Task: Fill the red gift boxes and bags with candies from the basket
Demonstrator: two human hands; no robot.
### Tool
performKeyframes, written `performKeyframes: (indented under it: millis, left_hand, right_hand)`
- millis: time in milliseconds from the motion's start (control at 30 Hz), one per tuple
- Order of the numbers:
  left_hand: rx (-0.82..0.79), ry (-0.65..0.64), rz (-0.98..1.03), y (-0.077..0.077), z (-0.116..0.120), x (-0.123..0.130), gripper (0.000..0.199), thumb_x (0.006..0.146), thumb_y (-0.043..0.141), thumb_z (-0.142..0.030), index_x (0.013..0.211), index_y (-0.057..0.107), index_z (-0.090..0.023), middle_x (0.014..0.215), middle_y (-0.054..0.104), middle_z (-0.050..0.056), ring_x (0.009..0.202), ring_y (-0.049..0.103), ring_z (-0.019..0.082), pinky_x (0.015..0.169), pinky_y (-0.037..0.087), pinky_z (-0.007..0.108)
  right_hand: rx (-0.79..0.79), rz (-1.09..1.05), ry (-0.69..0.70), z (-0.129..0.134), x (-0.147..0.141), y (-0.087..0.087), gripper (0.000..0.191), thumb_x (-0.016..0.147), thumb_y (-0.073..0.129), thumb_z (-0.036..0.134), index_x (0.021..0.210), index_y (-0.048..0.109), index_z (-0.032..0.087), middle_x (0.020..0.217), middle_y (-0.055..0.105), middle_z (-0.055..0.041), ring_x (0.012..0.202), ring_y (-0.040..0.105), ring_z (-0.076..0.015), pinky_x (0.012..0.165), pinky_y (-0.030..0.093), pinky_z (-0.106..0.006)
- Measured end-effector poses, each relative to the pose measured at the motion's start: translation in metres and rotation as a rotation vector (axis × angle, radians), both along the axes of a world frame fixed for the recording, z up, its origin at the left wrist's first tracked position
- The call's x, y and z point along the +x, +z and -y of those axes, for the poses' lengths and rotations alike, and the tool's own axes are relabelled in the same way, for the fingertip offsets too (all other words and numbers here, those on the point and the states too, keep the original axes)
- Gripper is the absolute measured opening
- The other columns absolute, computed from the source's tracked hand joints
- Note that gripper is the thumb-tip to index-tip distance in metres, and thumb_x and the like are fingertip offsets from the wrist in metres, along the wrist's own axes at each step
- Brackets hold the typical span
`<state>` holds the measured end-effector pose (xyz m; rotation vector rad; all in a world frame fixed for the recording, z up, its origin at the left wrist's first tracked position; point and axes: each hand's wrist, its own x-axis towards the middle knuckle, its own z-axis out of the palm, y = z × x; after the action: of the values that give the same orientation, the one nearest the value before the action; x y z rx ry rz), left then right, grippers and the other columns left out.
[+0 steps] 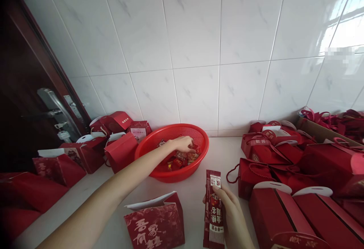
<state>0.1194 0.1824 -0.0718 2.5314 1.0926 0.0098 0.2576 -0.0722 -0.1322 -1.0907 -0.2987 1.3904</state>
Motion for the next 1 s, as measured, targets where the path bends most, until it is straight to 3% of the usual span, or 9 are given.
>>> performKeyframes:
  millis: [67,167,300,400,500,567,633,1000]
  left_hand:
    - [0.031,0.04,-0.112,0.004,-0.004,-0.006,0.045,0.064,0.08,-0.038,0.038,0.048,-0.02,0.058,0.063,0.009,0.074,0.066,0.03,0.072,0.049,0.038]
    - [0.053,0.099,-0.272,0.013,-0.008,-0.02,0.042,0.056,0.085,-0.034,0.039,0.049,-0.02,0.052,0.059,0.005,0.067,0.064,0.026,0.066,0.048,0.035]
    - [-0.022,0.134,-0.445,0.029,-0.009,-0.038,0.028,0.046,0.09,-0.03,0.054,0.065,-0.02,0.062,0.068,0.002,0.069,0.066,0.023,0.064,0.05,0.03]
    - [-0.069,0.137,-0.541,0.039,-0.007,-0.046,0.032,0.045,0.093,-0.024,0.071,0.074,-0.021,0.079,0.075,0.002,0.079,0.07,0.024,0.067,0.052,0.028]
    - [-0.07,0.163,-0.611,0.045,-0.003,-0.05,0.035,0.064,0.089,-0.028,0.094,0.075,-0.019,0.099,0.075,0.004,0.09,0.07,0.024,0.077,0.057,0.033]
    - [-0.062,0.184,-0.646,0.047,0.001,-0.052,0.028,0.085,0.076,-0.031,0.109,0.071,-0.017,0.111,0.072,0.007,0.096,0.069,0.022,0.083,0.058,0.037]
    - [-0.049,0.198,-0.662,0.046,0.006,-0.054,0.027,0.094,0.066,-0.031,0.117,0.066,-0.017,0.118,0.068,0.008,0.102,0.068,0.021,0.086,0.058,0.04]
    - [0.069,0.258,-0.625,0.044,0.018,-0.054,0.032,0.097,0.063,-0.035,0.123,0.063,-0.017,0.123,0.065,0.01,0.106,0.066,0.023,0.089,0.058,0.042]
  right_hand:
    - [-0.007,0.019,0.002,0.0,0.001,0.001,0.059,0.042,0.093,0.05,0.086,0.068,0.018,0.065,0.072,-0.0014,0.051,0.06,-0.0148,0.049,0.047,-0.025]
    - [-0.019,0.047,-0.009,0.002,0.001,0.003,0.064,0.038,0.094,0.051,0.087,0.069,0.017,0.063,0.072,-0.0028,0.051,0.061,-0.016,0.047,0.047,-0.024]
    - [0.016,0.104,0.007,0.006,0.0,0.005,0.062,0.046,0.093,0.053,0.089,0.069,0.016,0.063,0.072,-0.0029,0.05,0.06,-0.0152,0.047,0.047,-0.023]
    - [0.028,0.114,0.02,0.007,-0.001,0.005,0.064,0.047,0.093,0.054,0.093,0.07,0.016,0.06,0.071,-0.002,0.049,0.059,-0.0149,0.046,0.047,-0.023]
    - [0.022,0.117,0.025,0.007,-0.001,0.004,0.065,0.046,0.094,0.054,0.092,0.069,0.016,0.061,0.071,-0.0023,0.051,0.061,-0.0156,0.046,0.048,-0.023]
    - [0.021,0.121,0.026,0.006,0.0,0.002,0.064,0.046,0.094,0.055,0.091,0.069,0.016,0.061,0.071,-0.0026,0.05,0.061,-0.0154,0.046,0.048,-0.023]
    - [0.024,0.126,0.03,0.005,0.001,0.0,0.062,0.047,0.093,0.055,0.088,0.069,0.015,0.063,0.072,-0.0031,0.049,0.06,-0.0147,0.046,0.048,-0.023]
    - [0.047,0.157,0.049,0.007,0.001,0.004,0.06,0.047,0.092,0.056,0.083,0.071,0.014,0.062,0.071,-0.0043,0.049,0.057,-0.0131,0.044,0.044,-0.021]
